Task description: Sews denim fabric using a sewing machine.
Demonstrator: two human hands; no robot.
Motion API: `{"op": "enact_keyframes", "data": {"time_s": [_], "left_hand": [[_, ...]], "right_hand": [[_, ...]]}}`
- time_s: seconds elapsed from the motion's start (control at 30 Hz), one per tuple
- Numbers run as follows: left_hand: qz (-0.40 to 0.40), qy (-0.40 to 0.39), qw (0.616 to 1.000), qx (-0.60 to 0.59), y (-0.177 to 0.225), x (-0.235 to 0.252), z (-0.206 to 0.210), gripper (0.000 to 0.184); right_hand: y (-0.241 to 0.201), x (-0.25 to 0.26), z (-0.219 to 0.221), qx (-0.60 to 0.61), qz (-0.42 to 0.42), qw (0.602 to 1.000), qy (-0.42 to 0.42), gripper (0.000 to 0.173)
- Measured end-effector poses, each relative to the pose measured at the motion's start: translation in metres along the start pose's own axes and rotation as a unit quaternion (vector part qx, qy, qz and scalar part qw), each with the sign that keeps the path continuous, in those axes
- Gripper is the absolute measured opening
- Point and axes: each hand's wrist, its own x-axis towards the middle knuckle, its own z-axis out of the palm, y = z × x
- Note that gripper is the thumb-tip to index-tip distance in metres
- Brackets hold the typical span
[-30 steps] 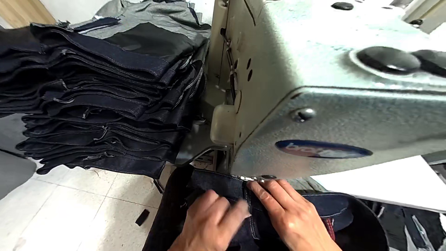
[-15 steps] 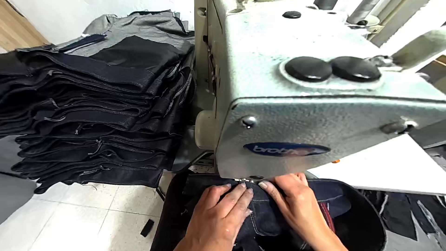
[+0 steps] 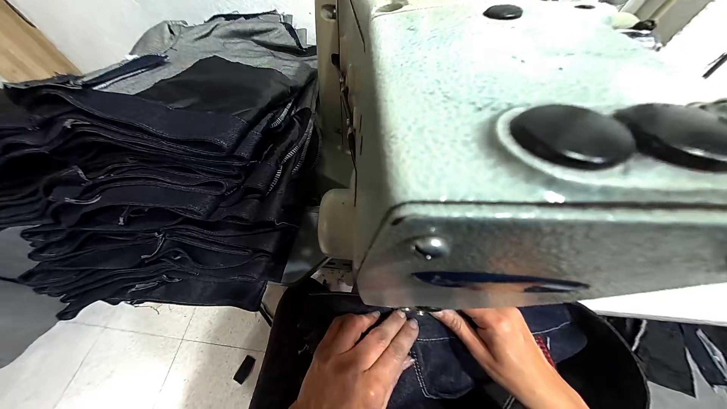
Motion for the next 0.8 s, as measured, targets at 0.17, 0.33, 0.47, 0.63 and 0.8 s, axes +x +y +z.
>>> {"op": "enact_keyframes", "data": {"time_s": [0.17, 0.33, 0.47, 0.63, 0.8], "left_hand": [[-0.009, -0.021, 0.991, -0.132, -0.02, -0.001, -0.009, 0.027], [-0.129, 0.044, 0.957, -0.258, -0.037, -0.008, -0.018, 0.023], [-0.205, 0.038, 0.952, -0.225, -0.044, -0.011, -0.012, 0.025], [-0.251, -0.013, 0.93, -0.267, -0.04, -0.01, -0.008, 0.03], [-0.27, -0.026, 0.917, -0.294, -0.036, -0.004, -0.005, 0.033]], "right_hand": [[-0.002, -0.001, 0.0, -0.017, -0.009, 1.0, -0.006, 0.046], [-0.001, -0.005, -0.003, -0.021, -0.004, 1.0, -0.01, 0.047], [-0.003, -0.006, -0.002, -0.026, -0.001, 1.0, -0.016, 0.047], [-0.002, -0.009, -0.003, -0.025, 0.011, 0.999, -0.022, 0.048], [-0.001, -0.012, -0.002, -0.041, 0.017, 0.999, -0.016, 0.049]]}}
